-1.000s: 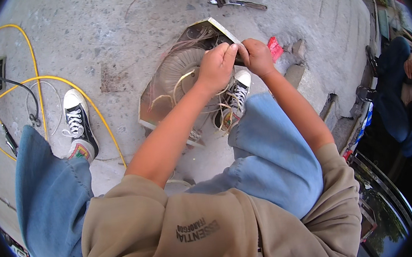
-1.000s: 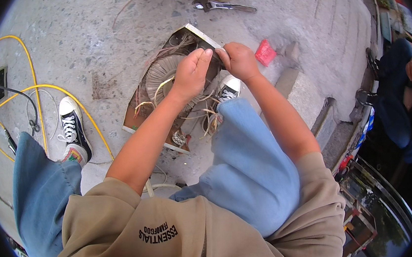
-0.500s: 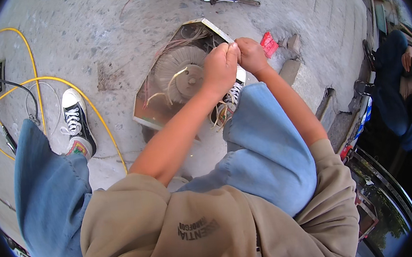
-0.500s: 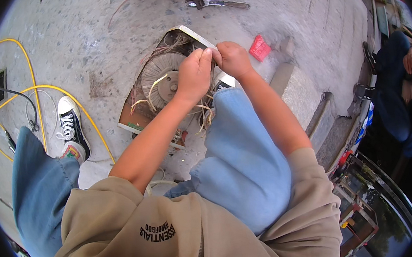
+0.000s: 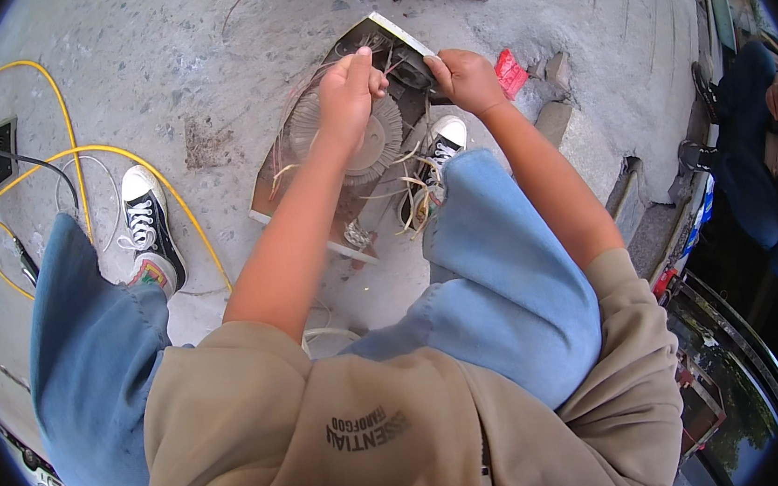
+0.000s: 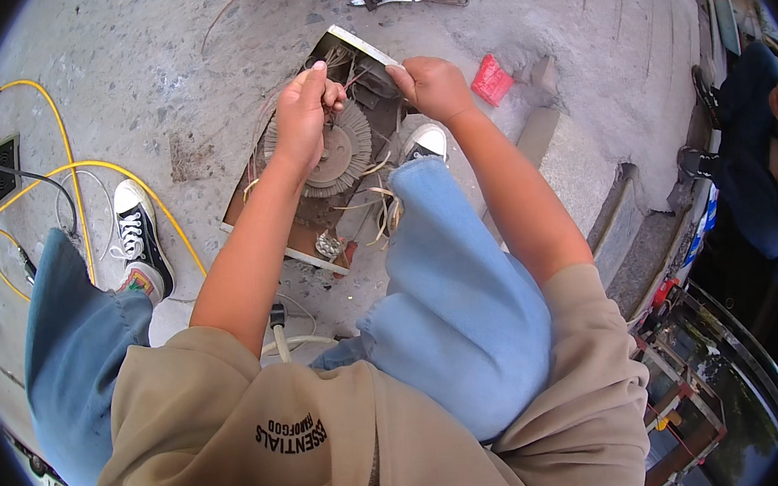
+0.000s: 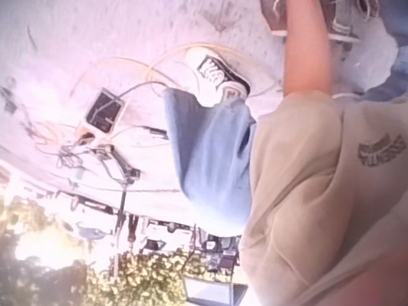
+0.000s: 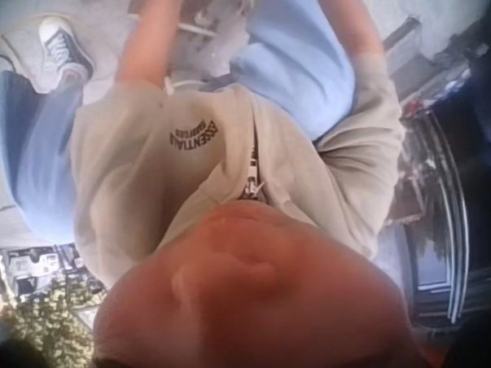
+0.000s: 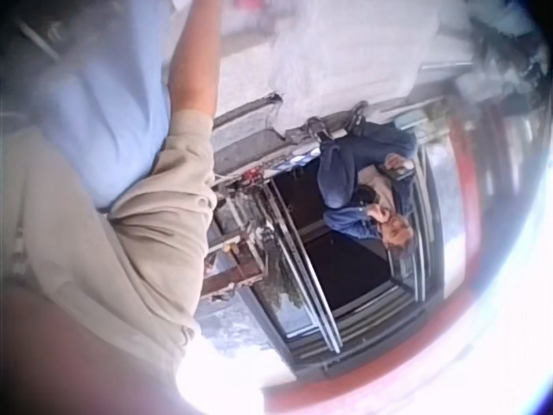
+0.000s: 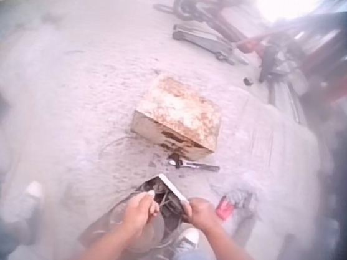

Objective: The person sits on the floor and works on an open electrical device, manipulating and separating wires inside the casing. They repeatedly pull, twist, and arrange the wires by hand without using visible tools.

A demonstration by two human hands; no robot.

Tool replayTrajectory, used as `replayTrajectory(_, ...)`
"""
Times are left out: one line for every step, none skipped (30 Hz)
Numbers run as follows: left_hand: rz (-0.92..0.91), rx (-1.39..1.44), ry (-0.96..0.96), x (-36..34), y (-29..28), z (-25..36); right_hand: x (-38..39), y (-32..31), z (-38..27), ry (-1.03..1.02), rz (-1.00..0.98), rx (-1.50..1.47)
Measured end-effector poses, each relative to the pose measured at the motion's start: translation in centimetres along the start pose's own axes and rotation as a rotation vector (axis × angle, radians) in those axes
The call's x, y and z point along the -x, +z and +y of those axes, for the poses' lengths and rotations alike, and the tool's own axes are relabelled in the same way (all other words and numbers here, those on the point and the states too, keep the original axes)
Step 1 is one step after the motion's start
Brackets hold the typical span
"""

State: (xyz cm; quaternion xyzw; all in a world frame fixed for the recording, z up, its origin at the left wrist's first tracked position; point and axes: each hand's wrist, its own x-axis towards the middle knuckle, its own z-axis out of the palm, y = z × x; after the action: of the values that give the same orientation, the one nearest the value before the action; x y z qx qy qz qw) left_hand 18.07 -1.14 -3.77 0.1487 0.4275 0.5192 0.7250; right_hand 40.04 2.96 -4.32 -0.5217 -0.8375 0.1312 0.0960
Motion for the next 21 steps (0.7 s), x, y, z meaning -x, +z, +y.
replayTrajectory(0.048,-0.078,-0.038,-0.3,-0.2,0.4,-0.1,-0.1,-0.1,0.011,-0.009,-0.002)
replayTrajectory(0.096,-0.156,-0.076,-0.7,-0.6,0.8,-0.3,-0.4,-0.4,0.014,-0.023,-0.025)
replayTrajectory(0.143,-0.235,-0.115,-1.2,-1.1,1.1,-0.1,-0.4,-0.6,0.031,-0.029,-0.023)
replayTrajectory(0.171,-0.336,-0.128,-1.9,-1.5,1.5,-0.1,-0.5,-0.7,0.046,-0.034,-0.017)
replayTrajectory(0.220,-0.384,-0.138,-2.1,-1.4,1.6,-0.1,-0.6,-0.7,0.060,-0.039,-0.011)
replayTrajectory(0.268,-0.432,-0.147,-2.5,-1.2,1.7,-0.1,-0.6,-0.7,0.062,-0.041,-0.018)
replayTrajectory(0.319,-0.478,-0.156,-2.5,-0.9,2.2,-0.1,-0.5,-0.6,0.061,-0.044,-0.025)
replayTrajectory(0.293,-0.552,-0.101,-2.9,-1.3,1.8,-0.1,-0.5,-0.6,0.061,-0.047,-0.032)
replayTrajectory(0.267,-0.626,-0.044,-3.6,-1.9,0.8,-0.2,-0.6,-0.6,0.066,-0.054,-0.036)
replayTrajectory(0.241,-0.699,0.011,-4.1,-2.5,-0.2,-0.2,-0.8,-0.8,0.071,-0.062,-0.040)
replayTrajectory(0.212,-0.823,0.072,-4.3,-2.9,-0.8,-0.3,-0.8,-0.8,0.075,-0.069,-0.046)
replayTrajectory(0.183,-0.947,0.134,-4.4,-3.2,-1.4,-0.4,-0.8,-0.7,0.064,-0.072,-0.042)
replayTrajectory(0.147,-1.068,0.194,-4.6,-3.2,-1.8,-0.4,-0.7,-0.5,0.057,-0.075,-0.034)
replayTrajectory(0.192,-1.287,0.221,-3.3,-1.9,-0.2,-0.2,-0.6,-0.3,0.055,-0.077,-0.029)
replayTrajectory(0.184,-1.283,0.196,-3.1,-1.8,0.1,0.0,-0.4,-0.2,0.059,-0.077,-0.030)
replayTrajectory(0.183,-1.279,0.174,-3.1,-1.7,0.5,0.0,-0.5,-0.4,0.057,-0.076,-0.031)
replayTrajectory(0.181,-1.275,0.153,-3.2,-1.7,0.7,-0.1,-0.6,-0.5,0.055,-0.075,-0.032)
replayTrajectory(0.176,-1.292,0.198,-3.4,-1.9,0.7,-0.2,-0.8,-0.6,0.058,-0.086,-0.030)
replayTrajectory(0.172,-1.310,0.242,-3.6,-2.2,0.7,-0.3,-1.0,-0.8,0.060,-0.097,-0.030)
replayTrajectory(0.168,-1.328,0.286,-3.8,-2.5,0.6,-0.4,-1.1,-0.9,0.064,-0.108,-0.030)
replayTrajectory(0.167,-1.279,0.279,-4.0,-2.8,0.3,-0.4,-1.1,-0.9,0.061,-0.113,-0.033)
